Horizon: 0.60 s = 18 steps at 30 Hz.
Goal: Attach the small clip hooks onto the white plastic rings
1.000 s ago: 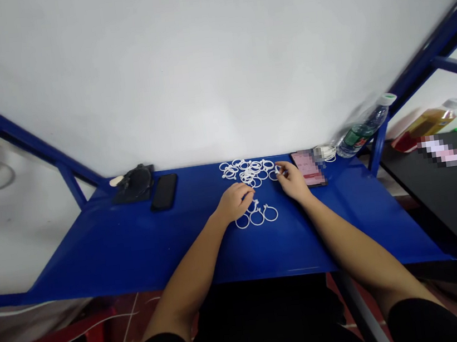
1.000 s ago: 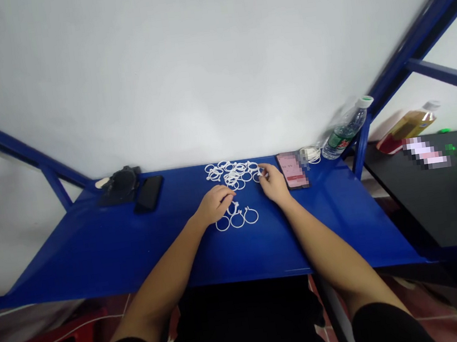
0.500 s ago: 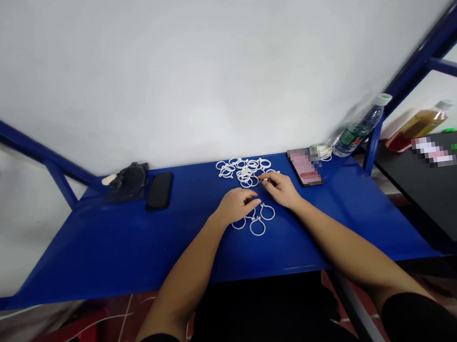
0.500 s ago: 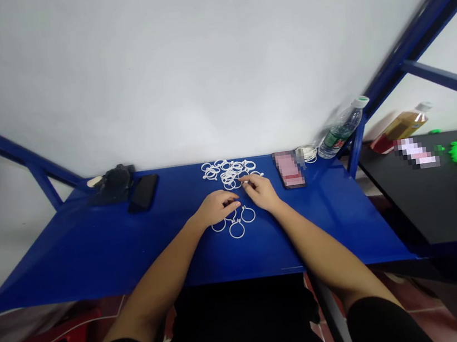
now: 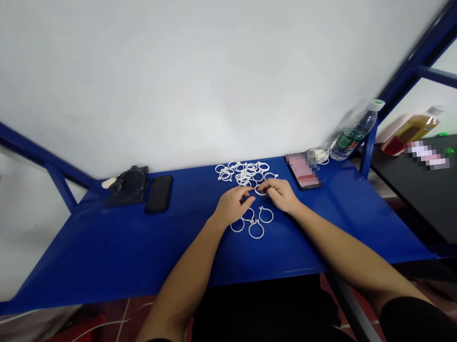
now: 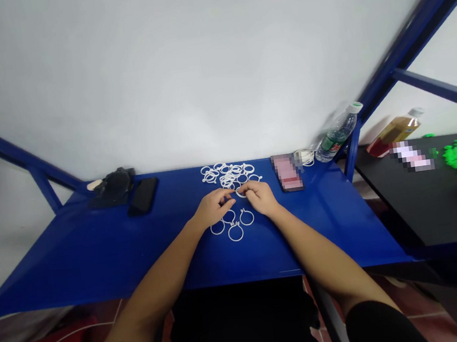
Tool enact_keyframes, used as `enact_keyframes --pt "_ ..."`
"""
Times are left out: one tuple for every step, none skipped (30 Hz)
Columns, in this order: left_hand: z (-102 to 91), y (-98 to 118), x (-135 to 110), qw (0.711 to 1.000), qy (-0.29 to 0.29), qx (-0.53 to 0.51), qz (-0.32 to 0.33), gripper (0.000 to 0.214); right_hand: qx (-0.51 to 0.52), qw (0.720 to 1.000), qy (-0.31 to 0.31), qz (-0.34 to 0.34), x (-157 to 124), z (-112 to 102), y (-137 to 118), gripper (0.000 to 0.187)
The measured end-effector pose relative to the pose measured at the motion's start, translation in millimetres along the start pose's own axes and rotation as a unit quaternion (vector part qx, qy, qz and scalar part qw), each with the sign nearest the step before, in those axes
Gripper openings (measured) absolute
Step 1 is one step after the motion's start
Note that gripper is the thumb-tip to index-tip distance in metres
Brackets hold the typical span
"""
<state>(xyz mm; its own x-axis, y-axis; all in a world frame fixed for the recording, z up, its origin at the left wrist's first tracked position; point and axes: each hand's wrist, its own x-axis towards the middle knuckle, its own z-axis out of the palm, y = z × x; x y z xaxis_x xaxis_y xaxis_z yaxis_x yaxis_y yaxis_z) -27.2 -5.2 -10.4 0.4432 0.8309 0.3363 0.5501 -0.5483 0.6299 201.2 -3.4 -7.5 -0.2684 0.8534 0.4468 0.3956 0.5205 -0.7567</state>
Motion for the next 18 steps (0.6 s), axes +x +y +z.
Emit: enact_keyframes --pt "-0.1 -1 0 1.000 0.001 0.001 -0.003 0.029 -0.001 1.000 0.008 0.004 0 -1 1 0.031" --pt "-0.2 -1 0 1.000 0.000 0.002 -0.006 0.029 -0.001 1.000 0.015 0.008 1 -2 2 0.032" --pt "-0.2 -2 0 1.000 -0.002 0.002 -0.010 0.029 -0.002 1.000 0.021 0.010 1 -3 3 0.032" --pt "-0.2 -3 0 1.000 -0.006 0.002 -0.013 0.029 -0.003 1.000 0.025 0.010 1 -4 4 0.033" --pt "-0.2 -3 0 1.000 -0.009 0.000 -0.017 0.029 -0.007 1.000 0.027 0.006 2 -4 5 0.033" --pt "-0.2 -4 0 1.000 -0.013 -0.002 -0.020 0.030 -0.013 1.000 0.027 -0.002 2 -4 6 0.033" --pt "-0.4 -3 0 1.000 -0.014 -0.005 -0.022 0.031 -0.019 0.999 0.023 -0.014 2 -4 6 0.034" --pt "-0.7 -3 0 1.000 -0.013 -0.008 -0.021 0.033 -0.022 0.999 0.015 -0.029 2 -3 5 0.034" --pt "-1.3 -1 -1 1.000 -0.012 -0.013 -0.015 0.036 -0.022 0.999 0.002 -0.047 1 -3 3 0.035" --pt "-2.1 0 -1 1.000 -0.013 -0.020 -0.005 0.038 -0.017 0.998 -0.016 -0.065 1 -1 1 0.036" --pt "-3.2 2 -1 1.000 -0.015 -0.027 0.007 0.035 -0.010 0.996 -0.038 -0.081 0 0 -1 0.037" --pt "-4.5 5 -1 0.999 -0.016 -0.032 0.018 0.029 -0.003 0.994 -0.058 -0.093 -1 2 -4 0.039" --pt "-5.9 6 -1 0.999 -0.015 -0.035 0.028 0.020 0.004 0.992 -0.073 -0.098 -2 3 -6 0.042" --pt "-7.2 8 0 0.999 -0.011 -0.037 0.035 0.015 0.011 0.992 -0.082 -0.097 -3 5 -8 0.046" --pt "-8.4 9 0 0.999 -0.003 -0.036 0.041 0.017 0.018 0.992 -0.084 -0.089 -3 6 -9 0.051" --pt "-9.3 10 0 0.998 0.008 -0.032 0.047 0.021 0.025 0.993 -0.081 -0.078 -4 8 -9 0.057" --pt "-9.8 10 1 0.998 0.020 -0.028 0.052 0.023 0.030 0.995 -0.075 -0.066 -4 9 -9 0.062" --pt "-10.0 9 1 0.998 0.032 -0.025 0.057 0.024 0.034 0.995 -0.072 -0.055 -4 11 -7 0.065"
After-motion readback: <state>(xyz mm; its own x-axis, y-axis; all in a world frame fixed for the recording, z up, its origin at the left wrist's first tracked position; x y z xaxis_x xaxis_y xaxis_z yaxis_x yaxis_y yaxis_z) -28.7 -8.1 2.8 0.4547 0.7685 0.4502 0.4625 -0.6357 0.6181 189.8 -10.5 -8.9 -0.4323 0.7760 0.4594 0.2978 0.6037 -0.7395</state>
